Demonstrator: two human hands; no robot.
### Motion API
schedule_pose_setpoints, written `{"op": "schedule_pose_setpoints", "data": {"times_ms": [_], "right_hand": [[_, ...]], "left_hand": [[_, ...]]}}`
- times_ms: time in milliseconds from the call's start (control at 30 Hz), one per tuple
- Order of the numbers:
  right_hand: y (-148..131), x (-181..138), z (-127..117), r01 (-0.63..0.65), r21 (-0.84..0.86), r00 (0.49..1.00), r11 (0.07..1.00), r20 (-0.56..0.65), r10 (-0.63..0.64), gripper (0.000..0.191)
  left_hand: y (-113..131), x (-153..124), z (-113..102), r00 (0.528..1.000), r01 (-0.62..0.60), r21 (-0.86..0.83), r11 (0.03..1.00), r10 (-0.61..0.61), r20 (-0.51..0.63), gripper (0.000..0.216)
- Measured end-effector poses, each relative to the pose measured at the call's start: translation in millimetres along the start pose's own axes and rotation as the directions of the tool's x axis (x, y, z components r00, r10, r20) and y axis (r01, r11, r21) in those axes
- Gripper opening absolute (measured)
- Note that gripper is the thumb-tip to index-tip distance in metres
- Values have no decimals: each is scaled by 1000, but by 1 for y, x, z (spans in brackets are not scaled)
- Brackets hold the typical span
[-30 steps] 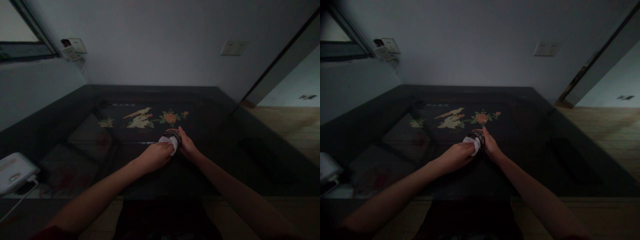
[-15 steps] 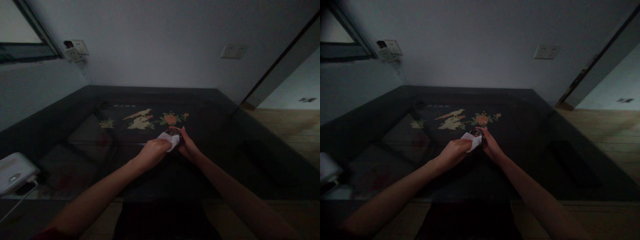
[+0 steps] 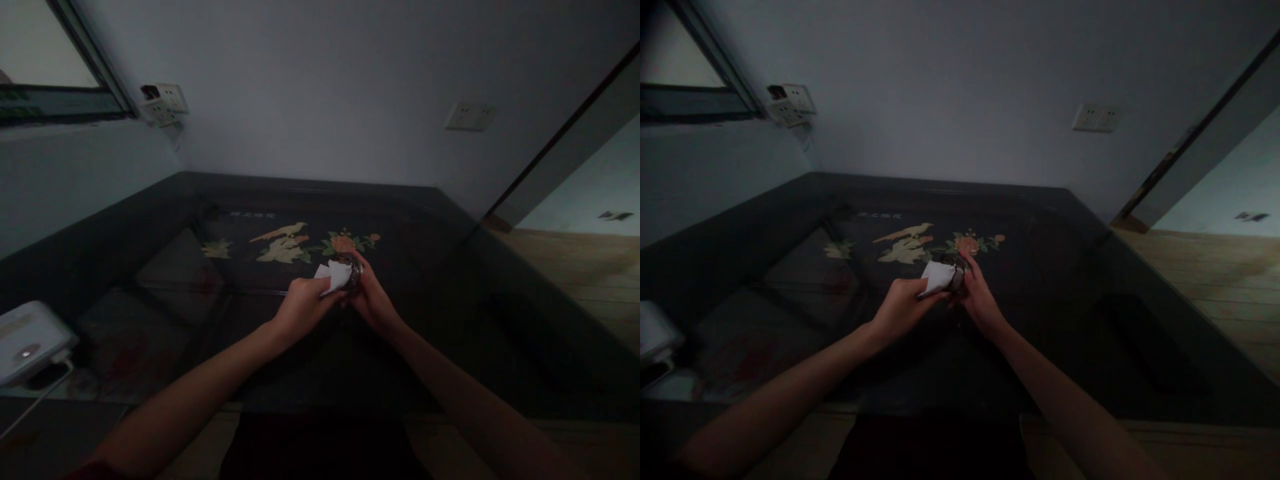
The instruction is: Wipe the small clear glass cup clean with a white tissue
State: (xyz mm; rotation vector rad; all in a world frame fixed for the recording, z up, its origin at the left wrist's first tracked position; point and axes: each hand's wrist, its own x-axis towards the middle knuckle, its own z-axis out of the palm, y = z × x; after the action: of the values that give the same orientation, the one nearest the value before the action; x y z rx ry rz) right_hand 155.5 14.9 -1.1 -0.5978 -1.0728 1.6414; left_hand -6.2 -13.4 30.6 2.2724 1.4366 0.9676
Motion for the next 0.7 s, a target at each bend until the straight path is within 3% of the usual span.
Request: {"op": "schedule_pose_setpoints", "data": {"times_ms": [200,433,600,700], "right_hand": [[9,-3,1,-13,-90,996,996,-93,5,42],[6,0,0,-58,-65,969,996,-242,41,42],[3,5,-4,-137,63,948,989,-283,149,44],[3,8,-6,-188,125,943,974,-253,215,43]], "left_hand": [[13,-9,16,991,-32,55,998,25,129,18],[16,-13,15,951,-123,6,992,116,287,10],[17,-8,10,891,-326,191,926,234,389,10],[13,-4,6,857,-460,275,844,342,385,16]]}}
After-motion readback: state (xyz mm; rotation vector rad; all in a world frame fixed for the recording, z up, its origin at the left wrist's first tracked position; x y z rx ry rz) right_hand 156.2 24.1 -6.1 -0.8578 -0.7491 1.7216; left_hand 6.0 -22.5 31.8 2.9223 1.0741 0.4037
